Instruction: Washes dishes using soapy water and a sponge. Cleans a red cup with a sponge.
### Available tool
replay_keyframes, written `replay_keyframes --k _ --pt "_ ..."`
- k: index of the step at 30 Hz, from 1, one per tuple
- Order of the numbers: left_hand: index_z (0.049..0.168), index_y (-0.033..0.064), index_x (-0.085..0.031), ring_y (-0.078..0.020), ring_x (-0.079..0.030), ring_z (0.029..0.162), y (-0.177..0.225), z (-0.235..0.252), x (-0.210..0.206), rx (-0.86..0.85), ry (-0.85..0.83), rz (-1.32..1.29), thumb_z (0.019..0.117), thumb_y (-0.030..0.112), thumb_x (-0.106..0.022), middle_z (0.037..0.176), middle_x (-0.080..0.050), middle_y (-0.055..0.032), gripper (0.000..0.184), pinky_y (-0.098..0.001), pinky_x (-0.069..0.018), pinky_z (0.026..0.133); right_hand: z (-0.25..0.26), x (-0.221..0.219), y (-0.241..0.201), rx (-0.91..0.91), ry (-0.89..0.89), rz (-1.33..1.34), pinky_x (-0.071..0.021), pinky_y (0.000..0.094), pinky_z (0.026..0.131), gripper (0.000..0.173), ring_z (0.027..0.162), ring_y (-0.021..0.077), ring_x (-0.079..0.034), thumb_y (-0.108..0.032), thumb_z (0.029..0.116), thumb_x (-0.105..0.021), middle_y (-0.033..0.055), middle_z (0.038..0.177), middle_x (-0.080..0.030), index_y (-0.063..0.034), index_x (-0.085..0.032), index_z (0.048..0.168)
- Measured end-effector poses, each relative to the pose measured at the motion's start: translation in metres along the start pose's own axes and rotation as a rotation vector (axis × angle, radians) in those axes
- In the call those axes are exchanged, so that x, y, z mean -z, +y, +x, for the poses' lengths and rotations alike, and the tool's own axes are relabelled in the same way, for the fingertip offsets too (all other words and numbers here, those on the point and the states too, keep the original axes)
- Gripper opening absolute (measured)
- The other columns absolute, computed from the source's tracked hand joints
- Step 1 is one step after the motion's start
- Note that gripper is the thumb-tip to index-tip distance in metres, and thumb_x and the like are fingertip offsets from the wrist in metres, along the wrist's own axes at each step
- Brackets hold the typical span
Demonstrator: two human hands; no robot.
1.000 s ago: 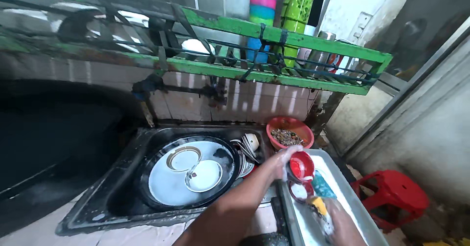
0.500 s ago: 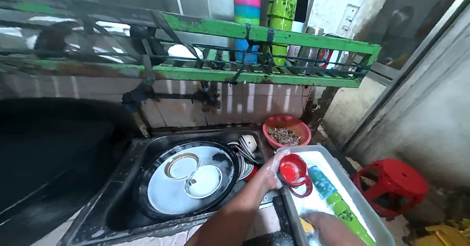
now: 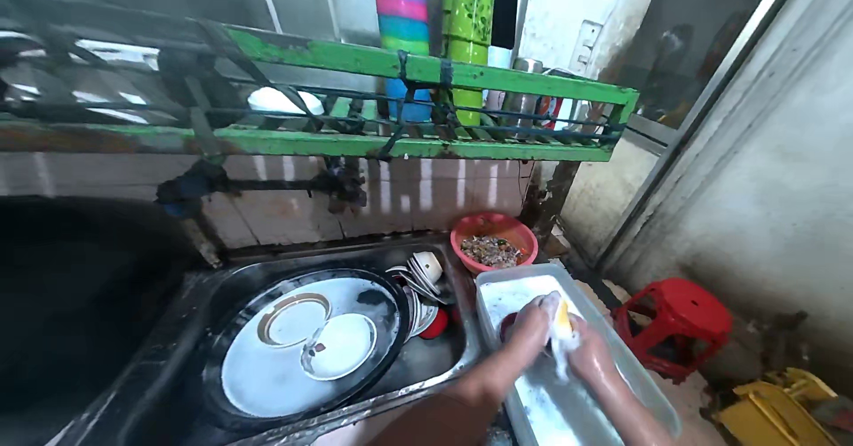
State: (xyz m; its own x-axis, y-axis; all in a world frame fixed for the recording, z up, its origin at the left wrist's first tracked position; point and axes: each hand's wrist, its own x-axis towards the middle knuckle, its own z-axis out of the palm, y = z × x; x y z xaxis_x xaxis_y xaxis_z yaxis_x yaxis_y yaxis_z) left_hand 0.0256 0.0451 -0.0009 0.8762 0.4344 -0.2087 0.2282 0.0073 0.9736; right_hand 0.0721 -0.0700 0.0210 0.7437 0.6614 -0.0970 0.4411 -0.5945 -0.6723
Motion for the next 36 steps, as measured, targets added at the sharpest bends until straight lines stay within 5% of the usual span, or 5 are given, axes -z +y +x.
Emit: replay_keyframes --k 8,13,21,27,36 --pt "0.141 0.0052 -0.059 -0.0275 -0.051 0.135 -0.001 -0.005 -0.014 -0.34 0.062 0.161 0.1075 0.028 -0.048 0.146 -0.053 -0.0165 0.042 -0.0449 -0.0403 0.115 0.006 0.007 0.005 -0.244 0.228 0.776 -0.0564 0.032 0.06 0.018 0.067 0.0131 -0.064 -0.008 0.1038 -0.053 0.0081 0.083 -0.065 0.0003 -0.058 0.118" --pt "0.139 0.0031 -0.055 -0.029 -0.059 0.117 0.018 0.01 0.015 0.079 -0.213 0.028 0.1113 0.042 -0.035 0.131 -0.06 -0.0207 0.052 -0.0493 -0.048 0.099 -0.012 0.002 0.009 0.259 -0.06 -0.195 -0.0455 0.0471 0.111 0.055 0.128 0.0323 -0.059 -0.028 0.0932 -0.067 0.023 0.133 -0.062 0.0065 -0.057 0.135" --pt "0.138 -0.0012 -0.06 -0.033 -0.051 0.135 0.015 0.017 -0.008 -0.286 0.012 0.117 0.108 0.028 -0.049 0.144 -0.055 -0.0218 0.043 -0.0494 -0.0383 0.116 0.008 0.016 0.002 -0.007 0.079 0.121 -0.0511 0.0474 0.099 0.058 0.11 0.0283 -0.065 -0.014 0.0848 -0.079 0.0223 0.118 -0.067 0.0068 -0.056 0.134" --pt "0.136 -0.002 -0.056 -0.0323 -0.053 0.127 0.043 0.014 0.024 0.084 -0.423 0.378 0.1125 0.035 -0.031 0.137 -0.056 -0.0239 0.051 -0.0525 -0.0398 0.107 -0.008 -0.013 0.044 0.647 0.111 -0.469 -0.0505 0.0631 0.097 0.043 0.11 0.0466 -0.067 -0.016 0.0751 -0.079 0.0267 0.111 -0.071 0.0077 -0.068 0.11" --pt "0.134 0.0114 -0.058 -0.0223 -0.065 0.108 0.001 0.022 0.001 0.084 -0.002 -0.867 0.1073 0.045 -0.045 0.12 -0.066 -0.0101 0.045 -0.0439 -0.0544 0.092 0.02 0.026 0.025 -0.094 -0.126 0.892 -0.0585 0.0288 0.059 0.041 0.069 0.0131 -0.068 -0.008 0.0874 -0.063 0.0067 0.087 -0.07 -0.0045 -0.051 0.127"
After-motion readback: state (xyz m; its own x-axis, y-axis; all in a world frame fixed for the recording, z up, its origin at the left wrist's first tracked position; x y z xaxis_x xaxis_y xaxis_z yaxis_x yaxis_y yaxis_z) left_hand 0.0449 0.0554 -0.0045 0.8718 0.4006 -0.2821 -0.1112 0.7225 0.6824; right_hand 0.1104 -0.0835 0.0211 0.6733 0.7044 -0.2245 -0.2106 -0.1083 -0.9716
